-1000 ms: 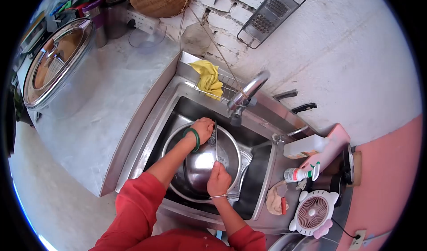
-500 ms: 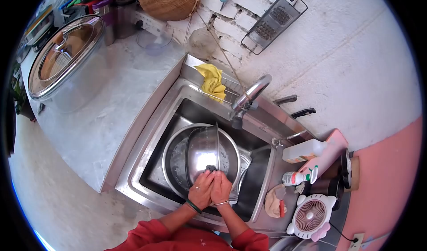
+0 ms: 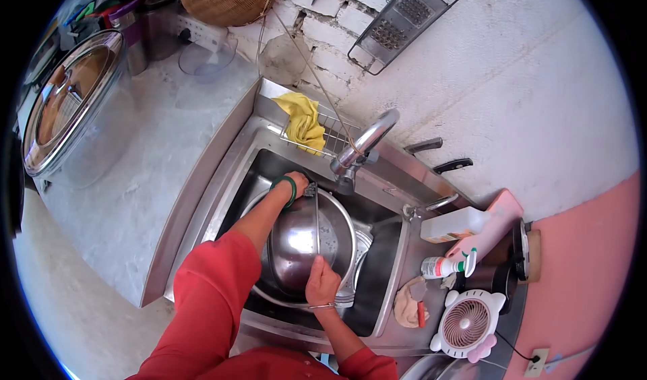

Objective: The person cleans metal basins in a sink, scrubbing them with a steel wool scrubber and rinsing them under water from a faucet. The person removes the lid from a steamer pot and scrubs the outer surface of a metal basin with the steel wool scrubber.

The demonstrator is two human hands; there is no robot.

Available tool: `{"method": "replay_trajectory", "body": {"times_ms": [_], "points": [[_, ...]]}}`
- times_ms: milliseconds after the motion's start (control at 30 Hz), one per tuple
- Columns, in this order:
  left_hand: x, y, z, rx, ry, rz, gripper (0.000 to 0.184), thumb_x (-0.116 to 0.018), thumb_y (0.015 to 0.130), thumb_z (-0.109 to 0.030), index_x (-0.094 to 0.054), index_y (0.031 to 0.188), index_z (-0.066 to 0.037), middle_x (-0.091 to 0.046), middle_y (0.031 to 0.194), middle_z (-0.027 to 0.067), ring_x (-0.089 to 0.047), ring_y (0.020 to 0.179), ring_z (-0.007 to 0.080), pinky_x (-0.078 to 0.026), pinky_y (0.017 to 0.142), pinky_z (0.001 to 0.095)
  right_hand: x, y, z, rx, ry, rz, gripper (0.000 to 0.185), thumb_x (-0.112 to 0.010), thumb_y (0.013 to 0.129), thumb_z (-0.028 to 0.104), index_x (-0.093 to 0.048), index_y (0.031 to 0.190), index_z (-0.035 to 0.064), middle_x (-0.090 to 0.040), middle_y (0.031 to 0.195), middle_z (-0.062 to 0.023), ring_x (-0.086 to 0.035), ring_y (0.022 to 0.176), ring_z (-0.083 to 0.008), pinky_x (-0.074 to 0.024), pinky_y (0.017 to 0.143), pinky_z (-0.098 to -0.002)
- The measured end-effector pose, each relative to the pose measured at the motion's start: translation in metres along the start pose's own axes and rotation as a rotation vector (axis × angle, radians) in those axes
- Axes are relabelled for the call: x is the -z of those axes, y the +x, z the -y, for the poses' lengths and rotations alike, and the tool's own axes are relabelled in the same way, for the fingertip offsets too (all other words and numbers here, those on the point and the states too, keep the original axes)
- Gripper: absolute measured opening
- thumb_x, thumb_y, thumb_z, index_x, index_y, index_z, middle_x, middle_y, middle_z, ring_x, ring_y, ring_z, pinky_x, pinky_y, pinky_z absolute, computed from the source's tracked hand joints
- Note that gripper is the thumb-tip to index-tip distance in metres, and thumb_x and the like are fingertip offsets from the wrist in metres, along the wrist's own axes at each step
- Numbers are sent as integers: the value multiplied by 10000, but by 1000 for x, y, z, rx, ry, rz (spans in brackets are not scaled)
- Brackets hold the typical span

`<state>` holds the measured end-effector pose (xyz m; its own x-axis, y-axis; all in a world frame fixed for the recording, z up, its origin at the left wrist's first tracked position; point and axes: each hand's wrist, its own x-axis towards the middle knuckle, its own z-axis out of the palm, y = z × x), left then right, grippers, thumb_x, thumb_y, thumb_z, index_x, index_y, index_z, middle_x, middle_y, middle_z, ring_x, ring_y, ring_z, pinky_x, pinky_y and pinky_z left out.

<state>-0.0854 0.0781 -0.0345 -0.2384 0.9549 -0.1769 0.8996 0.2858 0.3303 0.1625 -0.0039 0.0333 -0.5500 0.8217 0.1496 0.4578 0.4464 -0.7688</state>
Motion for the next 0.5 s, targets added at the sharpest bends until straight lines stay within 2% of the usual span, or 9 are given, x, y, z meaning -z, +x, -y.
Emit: {"method": "replay_trajectory", "body": {"times_ms": [67,133,200,267,300,333,433,500], "points": [[0,0,-3,14,-3,58,257,-474,801,-148,-663,950,-58,-603,1046,133,-574,982,289,-485,828,373,1,-2,0,-13,-16,19,392,-401,934,262,-536,691,-14,-445,512,-179,-468,460,-317,-366,482,-401],[-5,-9,-6,47,-18,-18,278,-453,821,-167,-645,984,-49,-594,1056,145,-565,994,314,-463,859,379,0,-3,-9,26,-58,9,402,-396,935,267,-533,684,-15,-441,508,-177,-467,456,-313,-363,481,-404],[-4,-52,-31,371,-588,-403,277,-451,829,-162,-622,998,-24,-566,1091,156,-523,1053,332,-422,906,382,-2,-3,-10,70,-80,2,411,-392,936,272,-531,677,-16,-436,503,-176,-466,452,-310,-360,479,-406],[2,-111,-64,220,-672,-751,258,-480,814,-134,-587,1013,-9,-506,1152,179,-450,1126,351,-369,955,397,0,-1,-6,11,-36,37,431,-382,939,278,-521,663,-22,-429,499,-177,-445,446,-310,-352,477,-405],[2,-136,-81,202,-618,-838,263,-501,799,-115,-576,1031,-16,-481,1173,180,-417,1150,352,-357,966,407,1,-1,-4,1,-27,47,445,-384,941,284,-512,651,-29,-419,490,-163,-417,438,-263,-345,473,-394],[-2,-158,-97,185,-562,-927,277,-521,785,-95,-565,1049,-23,-456,1194,180,-385,1175,354,-346,977,418,2,-2,-3,8,-20,56,445,-384,941,284,-512,651,-29,-419,490,-163,-417,438,-263,-345,473,-394],[-38,-202,-128,232,-553,-976,355,-529,783,-92,-534,1135,-45,-409,1238,193,-348,1194,390,-310,998,451,0,-2,-12,-31,64,67,471,-376,948,307,-522,659,-35,-438,493,-127,-398,475,-163,-349,476,-371],[-64,-217,-146,315,-564,-1055,399,-524,802,-104,-505,1197,-48,-367,1273,207,-320,1201,416,-287,1006,474,-1,-3,-13,-27,79,53,473,-375,949,310,-529,667,-37,-451,500,-126,-405,480,-165,-356,481,-366]]}}
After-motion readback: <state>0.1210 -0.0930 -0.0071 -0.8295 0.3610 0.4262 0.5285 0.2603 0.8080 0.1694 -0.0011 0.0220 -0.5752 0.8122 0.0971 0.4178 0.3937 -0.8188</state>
